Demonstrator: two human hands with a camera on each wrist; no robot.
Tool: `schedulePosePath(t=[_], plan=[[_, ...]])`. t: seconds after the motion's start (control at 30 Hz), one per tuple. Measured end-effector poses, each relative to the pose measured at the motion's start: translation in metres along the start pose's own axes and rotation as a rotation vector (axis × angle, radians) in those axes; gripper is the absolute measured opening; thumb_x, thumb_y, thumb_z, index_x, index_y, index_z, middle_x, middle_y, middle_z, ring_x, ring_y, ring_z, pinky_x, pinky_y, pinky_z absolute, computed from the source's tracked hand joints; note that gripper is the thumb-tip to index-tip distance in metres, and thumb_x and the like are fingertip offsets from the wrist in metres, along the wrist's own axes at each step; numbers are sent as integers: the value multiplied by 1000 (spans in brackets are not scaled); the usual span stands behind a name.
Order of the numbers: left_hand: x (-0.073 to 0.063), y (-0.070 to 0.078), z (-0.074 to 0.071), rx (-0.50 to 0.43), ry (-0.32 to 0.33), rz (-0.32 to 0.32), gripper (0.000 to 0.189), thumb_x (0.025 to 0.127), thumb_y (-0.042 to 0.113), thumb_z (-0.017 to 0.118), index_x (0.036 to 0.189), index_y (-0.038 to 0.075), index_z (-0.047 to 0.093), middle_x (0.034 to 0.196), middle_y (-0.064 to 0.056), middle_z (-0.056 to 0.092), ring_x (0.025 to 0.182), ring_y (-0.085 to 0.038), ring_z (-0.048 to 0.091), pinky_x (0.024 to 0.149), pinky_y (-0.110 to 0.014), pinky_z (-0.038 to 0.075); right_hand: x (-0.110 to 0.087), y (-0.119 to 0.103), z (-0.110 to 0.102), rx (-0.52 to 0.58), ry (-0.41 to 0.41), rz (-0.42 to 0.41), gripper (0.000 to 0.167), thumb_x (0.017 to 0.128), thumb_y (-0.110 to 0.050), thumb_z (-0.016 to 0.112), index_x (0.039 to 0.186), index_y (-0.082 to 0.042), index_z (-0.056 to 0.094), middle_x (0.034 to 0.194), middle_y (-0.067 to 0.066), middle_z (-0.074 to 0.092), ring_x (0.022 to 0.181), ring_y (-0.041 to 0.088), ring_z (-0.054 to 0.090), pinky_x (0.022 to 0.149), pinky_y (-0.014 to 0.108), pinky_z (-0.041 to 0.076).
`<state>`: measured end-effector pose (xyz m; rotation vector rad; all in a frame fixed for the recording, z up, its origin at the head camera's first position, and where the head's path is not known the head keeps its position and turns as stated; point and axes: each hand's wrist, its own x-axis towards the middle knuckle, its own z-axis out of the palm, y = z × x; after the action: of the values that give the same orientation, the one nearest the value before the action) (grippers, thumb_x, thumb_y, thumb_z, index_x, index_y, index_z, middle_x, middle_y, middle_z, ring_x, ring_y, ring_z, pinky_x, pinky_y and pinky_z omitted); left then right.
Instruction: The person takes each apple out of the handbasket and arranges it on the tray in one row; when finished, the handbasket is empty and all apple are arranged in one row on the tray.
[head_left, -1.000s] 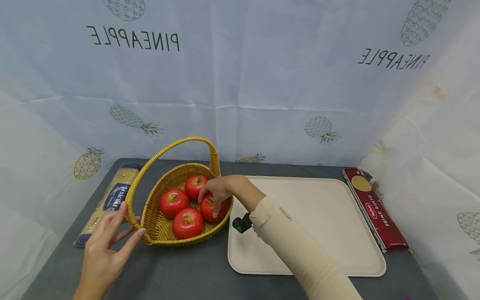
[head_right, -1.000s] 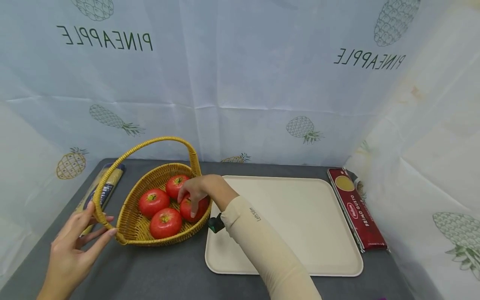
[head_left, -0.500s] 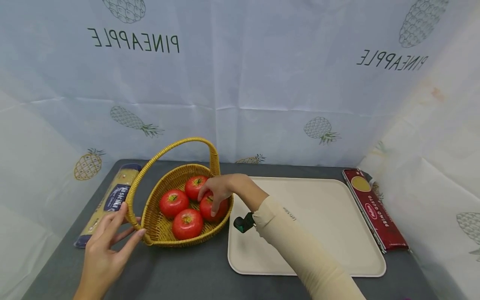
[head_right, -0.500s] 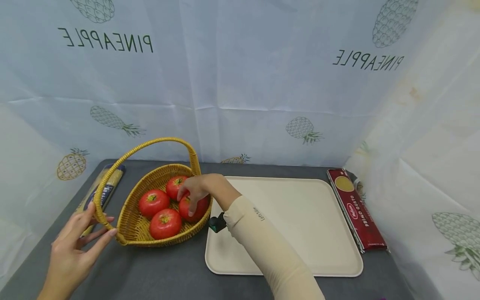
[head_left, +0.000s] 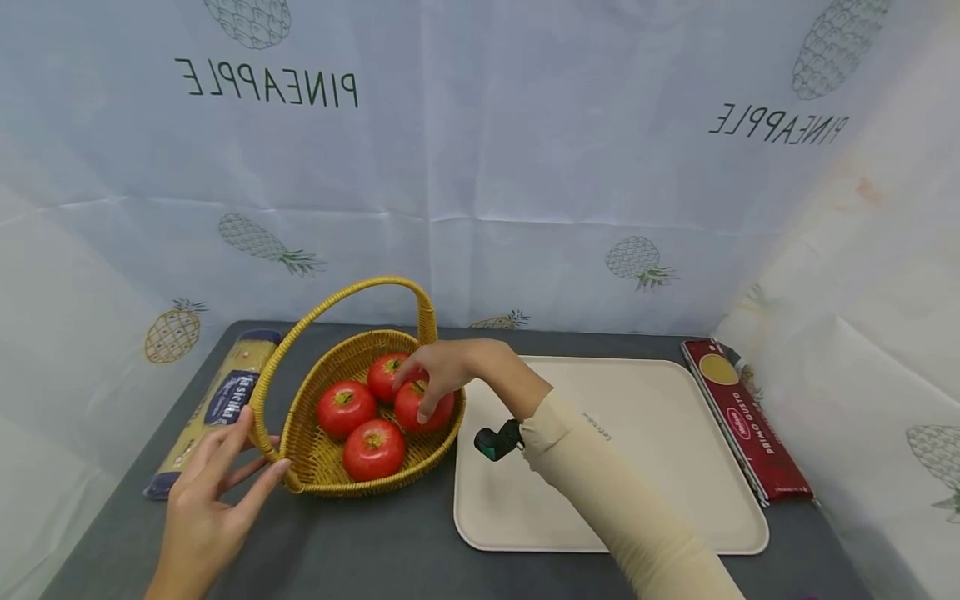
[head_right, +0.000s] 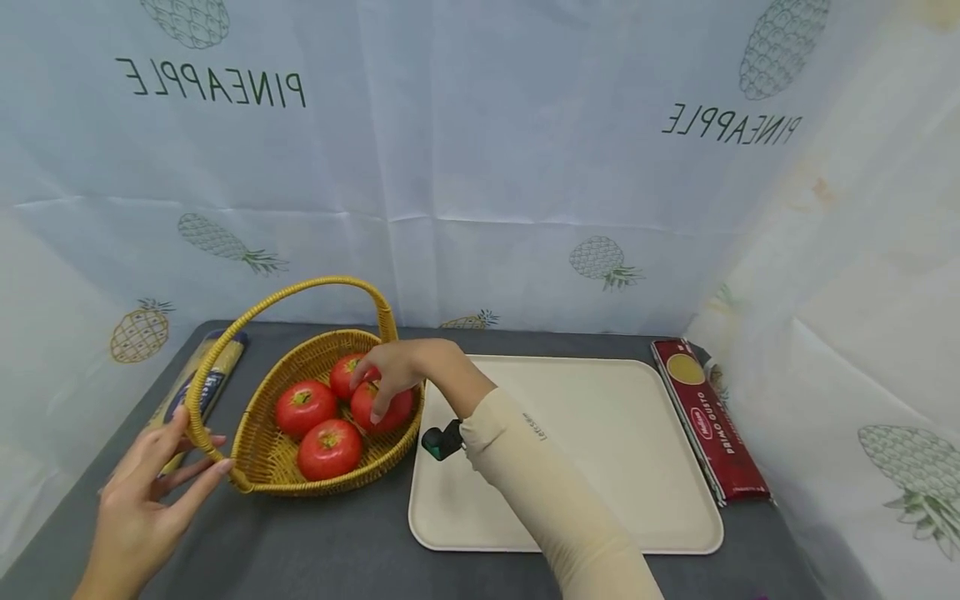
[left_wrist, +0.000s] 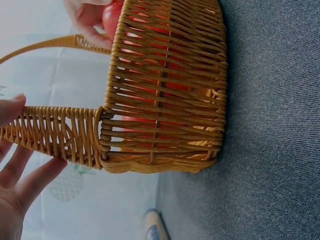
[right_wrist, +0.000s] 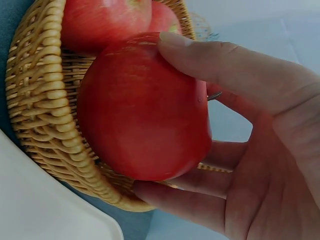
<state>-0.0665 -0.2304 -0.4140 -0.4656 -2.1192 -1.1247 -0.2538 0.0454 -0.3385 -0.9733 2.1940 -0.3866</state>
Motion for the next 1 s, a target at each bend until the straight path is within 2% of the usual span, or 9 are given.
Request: schedulePosePath(t=[0.2,0.37,0.6,0.83,1.0], plan=[[1,-1,0,-8,2,6,69,91,26,75,146,-7,49,124,17,55,113,10,60,86,-2,55,-10,-2,-7,35,31,-26,62,88,-28,81,145,-23,57,149,0,52,137,19,48,111,36,56],[2,0,0,-4,-3,-1,72,91,33,72,147,-6,49,124,19,54,113,11,59,87,-2,54,-21,-2,-12,56,66,-60,60,88,-31,80,143,-24,58,145,-2,54,131,16,50,102,30,59],[3,0,0,-3,-5,2,70,91,28,75,146,-6,50,124,19,54,113,10,59,87,-2,54,-37,1,-20,96,96,-125,59,87,-27,78,143,-23,59,143,-2,56,127,15,51,96,26,60],[2,0,-1,9,-10,-9,69,90,24,76,147,-5,50,124,20,53,113,11,58,87,-1,54,-56,13,-23,202,136,-197,61,84,-23,77,141,-18,60,136,1,59,123,18,56,93,27,63],[2,0,-1,4,-7,-4,70,91,27,75,147,-6,50,124,20,53,113,11,59,87,-1,54,-70,23,-25,271,188,-213,62,82,-20,78,141,-16,60,135,3,59,123,21,56,93,31,64]])
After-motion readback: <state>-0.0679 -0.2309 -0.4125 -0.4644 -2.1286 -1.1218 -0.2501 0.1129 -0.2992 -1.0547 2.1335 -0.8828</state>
